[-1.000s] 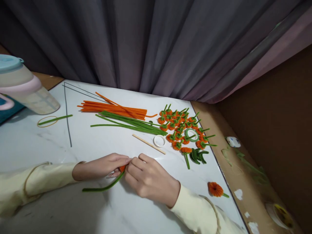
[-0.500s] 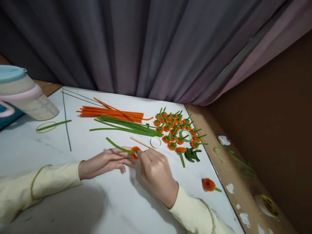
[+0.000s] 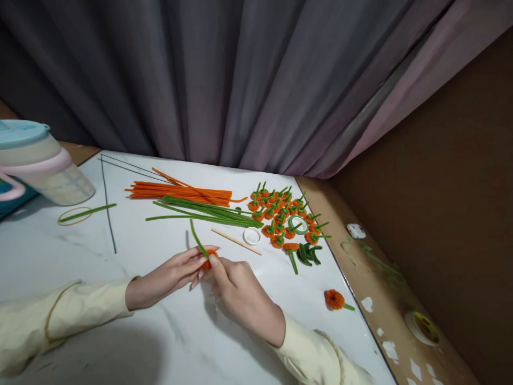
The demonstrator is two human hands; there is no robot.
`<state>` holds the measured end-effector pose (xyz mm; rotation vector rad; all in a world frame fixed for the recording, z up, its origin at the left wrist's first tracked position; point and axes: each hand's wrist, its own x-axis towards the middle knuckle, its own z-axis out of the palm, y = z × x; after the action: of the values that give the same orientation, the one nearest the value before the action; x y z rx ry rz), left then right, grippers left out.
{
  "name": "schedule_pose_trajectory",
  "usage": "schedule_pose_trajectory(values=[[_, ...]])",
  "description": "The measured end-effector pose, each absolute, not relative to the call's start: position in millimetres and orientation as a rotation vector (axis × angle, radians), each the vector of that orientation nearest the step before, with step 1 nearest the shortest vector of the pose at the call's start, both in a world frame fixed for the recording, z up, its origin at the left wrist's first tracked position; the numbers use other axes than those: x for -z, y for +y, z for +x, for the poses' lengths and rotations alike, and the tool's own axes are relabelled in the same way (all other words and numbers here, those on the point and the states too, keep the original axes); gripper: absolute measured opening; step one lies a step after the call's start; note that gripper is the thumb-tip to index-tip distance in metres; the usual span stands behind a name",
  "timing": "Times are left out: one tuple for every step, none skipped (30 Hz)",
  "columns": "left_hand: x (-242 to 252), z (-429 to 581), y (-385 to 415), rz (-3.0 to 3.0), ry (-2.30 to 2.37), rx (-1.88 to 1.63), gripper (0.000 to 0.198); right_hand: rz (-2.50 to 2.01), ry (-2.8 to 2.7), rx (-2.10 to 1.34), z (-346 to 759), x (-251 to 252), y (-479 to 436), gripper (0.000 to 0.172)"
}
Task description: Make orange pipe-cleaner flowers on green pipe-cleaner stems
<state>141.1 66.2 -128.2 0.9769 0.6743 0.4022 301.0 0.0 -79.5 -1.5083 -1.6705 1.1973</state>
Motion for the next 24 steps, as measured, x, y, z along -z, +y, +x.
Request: schedule_pose_trajectory(values=[[127.4,141.4,66.5,0.961,0.681,-0.399,0.039,-1.472,-1.611,-1.313,302.2,79.1,1.3,0.047],[127.0,141.9,66.9,0.948,0.689,-0.397,0.037,-1.426,-1.553,-1.415,303.1,79.1,2.3,0.047],[127.1,142.3,67.3,0.939,0.701,-0.401,0.035,-1.377,-1.501,-1.494,303.8,79.1,3.1,0.047],[127.7,142.5,67.9,0.932,0.711,-0.41,0.033,-1.33,-1.454,-1.555,304.2,79.0,3.8,0.047],[128.7,142.6,68.5,0.922,0.707,-0.421,0.032,-1.283,-1.408,-1.603,304.4,79.0,4.4,0.047],[130.0,142.5,69.1,0.91,0.683,-0.428,0.033,-1.237,-1.36,-1.645,304.4,79.0,4.9,0.047],[131.5,142.0,69.7,0.892,0.641,-0.431,0.035,-1.189,-1.314,-1.685,304.4,79.2,5.3,0.046],[132.9,141.3,70.4,0.867,0.588,-0.426,0.038,-1.14,-1.271,-1.724,304.3,79.8,5.6,0.044],[134.2,140.3,71.0,0.839,0.532,-0.409,0.042,-1.092,-1.23,-1.762,304.1,80.7,5.8,0.042],[135.1,139.3,71.5,0.81,0.481,-0.384,0.046,-1.05,-1.194,-1.801,303.9,82.0,5.8,0.04],[135.5,138.2,72.0,0.787,0.447,-0.357,0.049,-1.015,-1.164,-1.839,303.8,83.5,5.6,0.038],[135.4,137.2,72.3,0.776,0.432,-0.336,0.052,-0.988,-1.137,-1.875,303.9,85.0,5.1,0.038],[134.9,136.5,72.6,0.781,0.433,-0.328,0.056,-0.964,-1.113,-1.913,304.4,86.1,4.6,0.038],[134.0,135.9,72.8,0.811,0.453,-0.33,0.06,-0.943,-1.093,-1.951,305.6,86.7,4.0,0.041],[133.1,135.7,73.0,0.862,0.492,-0.344,0.06,-0.924,-1.084,-1.982,307.6,86.3,3.7,0.046],[132.2,135.6,73.3,0.922,0.54,-0.366,0.059,-0.907,-1.098,-2.002,310.9,85.2,3.8,0.051],[131.6,135.8,73.8,0.985,0.585,-0.391,0.055,-0.904,-1.136,-2.011,315.2,83.3,4.8,0.054],[131.4,136.0,74.5,1.042,0.619,-0.413,0.051,-0.922,-1.195,-2.0,320.8,81.0,6.8,0.054],[131.5,136.3,75.5,1.086,0.641,-0.428,0.047,-0.961,-1.284,-1.972,327.1,78.9,10.1,0.05],[131.8,136.5,76.6,1.116,0.652,-0.436,0.044,-1.046,-1.385,-1.911,333.8,77.3,14.7,0.042],[132.1,136.7,77.8,1.133,0.653,-0.439,0.042,-1.16,-1.501,-1.796,340.4,76.8,20.3,0.035],[132.2,136.9,79.0,1.143,0.651,-0.433,0.041,-1.282,-1.646,-1.612,346.0,77.7,26.7,0.032],[131.9,137.1,79.9,1.152,0.647,-0.424,0.041,-1.424,-1.793,-1.328,350.3,80.1,33.5,0.029],[131.2,137.2,80.5,1.16,0.642,-0.411,0.04,-1.565,-1.951,-1.004,352.6,83.9,40.1,0.026]])
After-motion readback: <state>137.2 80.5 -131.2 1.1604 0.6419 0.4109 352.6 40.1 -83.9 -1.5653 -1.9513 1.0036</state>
